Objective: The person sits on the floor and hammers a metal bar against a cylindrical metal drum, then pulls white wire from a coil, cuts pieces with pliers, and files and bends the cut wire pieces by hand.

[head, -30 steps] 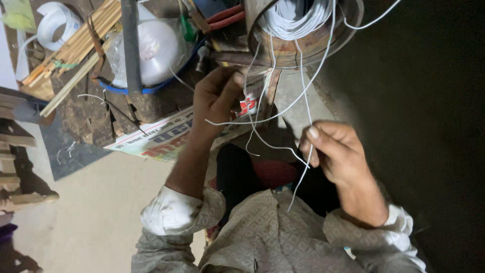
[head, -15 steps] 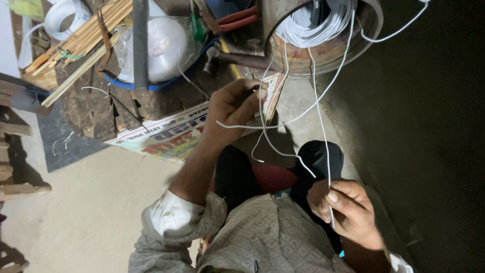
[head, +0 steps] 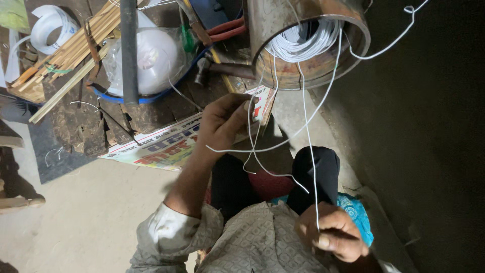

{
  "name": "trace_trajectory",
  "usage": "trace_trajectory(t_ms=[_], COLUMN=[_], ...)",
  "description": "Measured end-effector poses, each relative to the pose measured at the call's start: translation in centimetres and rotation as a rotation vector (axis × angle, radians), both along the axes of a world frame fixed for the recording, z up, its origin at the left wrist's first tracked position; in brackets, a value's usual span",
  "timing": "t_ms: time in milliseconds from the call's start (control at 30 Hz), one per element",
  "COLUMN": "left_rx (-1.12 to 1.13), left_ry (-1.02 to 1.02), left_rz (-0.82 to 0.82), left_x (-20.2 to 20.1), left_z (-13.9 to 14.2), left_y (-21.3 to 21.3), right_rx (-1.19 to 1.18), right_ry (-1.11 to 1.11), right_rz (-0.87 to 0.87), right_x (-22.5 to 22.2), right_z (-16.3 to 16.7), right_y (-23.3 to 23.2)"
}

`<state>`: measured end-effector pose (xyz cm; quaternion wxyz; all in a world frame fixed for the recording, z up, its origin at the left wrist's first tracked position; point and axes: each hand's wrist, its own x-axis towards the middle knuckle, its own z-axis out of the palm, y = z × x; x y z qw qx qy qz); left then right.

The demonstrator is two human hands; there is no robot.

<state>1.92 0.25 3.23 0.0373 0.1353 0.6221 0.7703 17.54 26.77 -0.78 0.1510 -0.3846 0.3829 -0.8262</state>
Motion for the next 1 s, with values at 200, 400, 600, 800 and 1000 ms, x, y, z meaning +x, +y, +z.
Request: trace_trajectory(t_ms=[200,400,600,800,1000], left_rx=[0.085,-0.072,-0.042,-0.056,-0.181], left_ry=[-0.046,0.154,0.005,-0.069,0.186], left_rz=[-0.094,-0.098,-0.118,-0.1,-0.013], left_x=[-0.1,0.5,0.4,0.0,-1.4], left_z=[0.4,0.5,-0.1,-2.1,-4.8], left_y=[0.7,1.0,1.0,0.4,-0.1], right_rx=[-0.065,-0.061,0.064,0.531,0.745], right_ry=[0.076,0.04,0.01,-0.136,-0.142], right_rz=[0.075,0.213,0.184,-0.247,-0.417], right_x=[-1.1,-1.8,-2.4,-2.5,-2.8], right_z=[-0.8,-2.9,-4.8,-6.6,-7.2], right_y=[-1.2,-1.9,-0.7,0.5,0.2])
